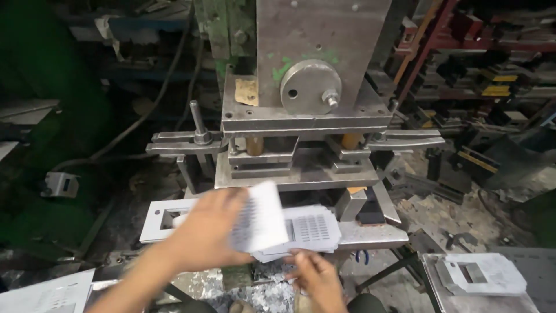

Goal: Operating an industrial stamping press to shape and punch holes into metal panels.

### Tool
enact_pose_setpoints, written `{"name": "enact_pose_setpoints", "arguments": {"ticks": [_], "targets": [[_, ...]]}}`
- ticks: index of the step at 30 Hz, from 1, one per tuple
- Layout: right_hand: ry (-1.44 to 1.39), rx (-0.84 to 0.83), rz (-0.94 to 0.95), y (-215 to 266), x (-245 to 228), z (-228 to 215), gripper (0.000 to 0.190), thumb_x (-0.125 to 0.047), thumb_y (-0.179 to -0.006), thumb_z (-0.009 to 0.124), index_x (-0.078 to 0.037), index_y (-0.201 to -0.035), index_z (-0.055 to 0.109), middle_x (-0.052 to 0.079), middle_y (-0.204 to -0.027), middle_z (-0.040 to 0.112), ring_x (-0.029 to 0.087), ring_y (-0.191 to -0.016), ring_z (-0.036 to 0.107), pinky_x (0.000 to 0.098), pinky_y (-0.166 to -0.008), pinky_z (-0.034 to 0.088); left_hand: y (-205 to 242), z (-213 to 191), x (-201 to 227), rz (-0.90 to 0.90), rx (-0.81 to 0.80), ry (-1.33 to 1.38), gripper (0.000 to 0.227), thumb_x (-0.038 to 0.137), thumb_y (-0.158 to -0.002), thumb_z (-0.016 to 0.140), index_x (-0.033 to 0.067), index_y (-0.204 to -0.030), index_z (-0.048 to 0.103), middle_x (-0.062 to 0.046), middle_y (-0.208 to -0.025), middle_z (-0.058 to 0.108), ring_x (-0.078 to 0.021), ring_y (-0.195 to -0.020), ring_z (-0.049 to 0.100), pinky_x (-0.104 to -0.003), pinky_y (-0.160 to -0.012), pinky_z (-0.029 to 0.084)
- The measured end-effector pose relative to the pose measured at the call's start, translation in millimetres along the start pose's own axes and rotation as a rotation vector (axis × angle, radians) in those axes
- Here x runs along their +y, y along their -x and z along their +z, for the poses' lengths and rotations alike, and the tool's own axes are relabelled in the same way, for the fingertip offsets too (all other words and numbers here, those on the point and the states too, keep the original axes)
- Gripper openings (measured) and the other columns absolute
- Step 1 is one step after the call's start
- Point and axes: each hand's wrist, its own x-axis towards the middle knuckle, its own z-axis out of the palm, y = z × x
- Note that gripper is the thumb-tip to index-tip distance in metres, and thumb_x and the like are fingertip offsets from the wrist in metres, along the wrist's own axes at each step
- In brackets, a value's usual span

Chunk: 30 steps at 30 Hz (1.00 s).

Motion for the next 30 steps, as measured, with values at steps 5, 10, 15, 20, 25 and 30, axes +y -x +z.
{"name": "enact_pose_setpoints", "arguments": {"ticks": [5, 10, 15, 20, 25, 30], "targets": [[-0.111, -0.235, -0.434, 4.7, -20.9, 31.7, 0.037, -0.015, -0.097, 0.063, -0.001, -0.131, 0.061, 0.013, -0.113, 0.073, 0.018, -0.096, 0.069, 0.0315, -0.077, 0.056, -28.8, 22.6, 48.1, 0.107, -0.032, -0.050, 0.122, 0.047, -0.065, 0.087, -0.0004, -0.156, 0.020, -0.027, -0.147, 0.037, -0.0430, -0.138, 0.038, -0.050, -0.117, 0.033], [-0.259, -0.002, -0.394, 0.2, -87.7, 36.3, 0.037, -0.010, -0.094, 0.062, -0.002, -0.129, 0.060, 0.013, -0.111, 0.073, 0.022, -0.085, 0.070, 0.0362, -0.070, 0.058, -25.8, 29.0, 35.0, 0.182, 0.209, 0.026, 0.131, 0.056, -0.065, 0.089, -0.0015, -0.158, 0.015, -0.036, -0.157, 0.018, -0.0513, -0.144, 0.026, -0.056, -0.116, 0.028], [-0.394, 0.006, -0.232, -97.6, -131.8, 5.7, 0.030, -0.010, -0.099, 0.062, 0.010, -0.121, 0.060, 0.018, -0.107, 0.069, 0.024, -0.082, 0.068, 0.0374, -0.072, 0.057, -12.9, 35.3, -11.8, -0.023, 0.480, 0.192, 0.134, 0.065, -0.064, 0.083, -0.0048, -0.156, 0.016, -0.035, -0.160, 0.018, -0.0506, -0.145, 0.026, -0.053, -0.113, 0.031], [-0.508, -0.058, -0.216, -117.2, -147.8, 12.2, 0.017, -0.008, -0.099, 0.062, 0.003, -0.111, 0.057, 0.014, -0.103, 0.067, 0.024, -0.093, 0.071, 0.0376, -0.089, 0.062, -27.3, 67.2, -75.4, -0.243, 0.259, 0.347, 0.117, 0.055, -0.070, 0.084, 0.0010, -0.155, 0.025, -0.027, -0.156, 0.034, -0.0395, -0.145, 0.039, -0.045, -0.117, 0.039], [-0.265, -0.048, -0.330, -97.7, -148.5, 45.1, 0.017, -0.006, -0.095, 0.054, 0.004, -0.106, 0.063, 0.016, -0.091, 0.073, 0.026, -0.080, 0.072, 0.0369, -0.074, 0.062, -49.5, 101.6, -128.4, -0.352, -0.089, 0.148, 0.122, 0.043, -0.069, 0.091, 0.0048, -0.158, 0.018, -0.023, -0.162, 0.025, -0.0360, -0.150, 0.034, -0.041, -0.121, 0.038], [0.073, 0.066, -0.161, -153.3, -160.0, 65.4, 0.021, -0.016, -0.101, 0.046, 0.001, -0.101, 0.059, 0.012, -0.084, 0.070, 0.022, -0.064, 0.067, 0.0329, -0.048, 0.050, -51.6, 90.0, -121.1, -0.498, -0.464, -0.217, 0.139, 0.029, -0.069, 0.099, 0.0185, -0.165, 0.000, -0.009, -0.174, -0.002, -0.0299, -0.160, 0.013, -0.048, -0.126, 0.030]]}}
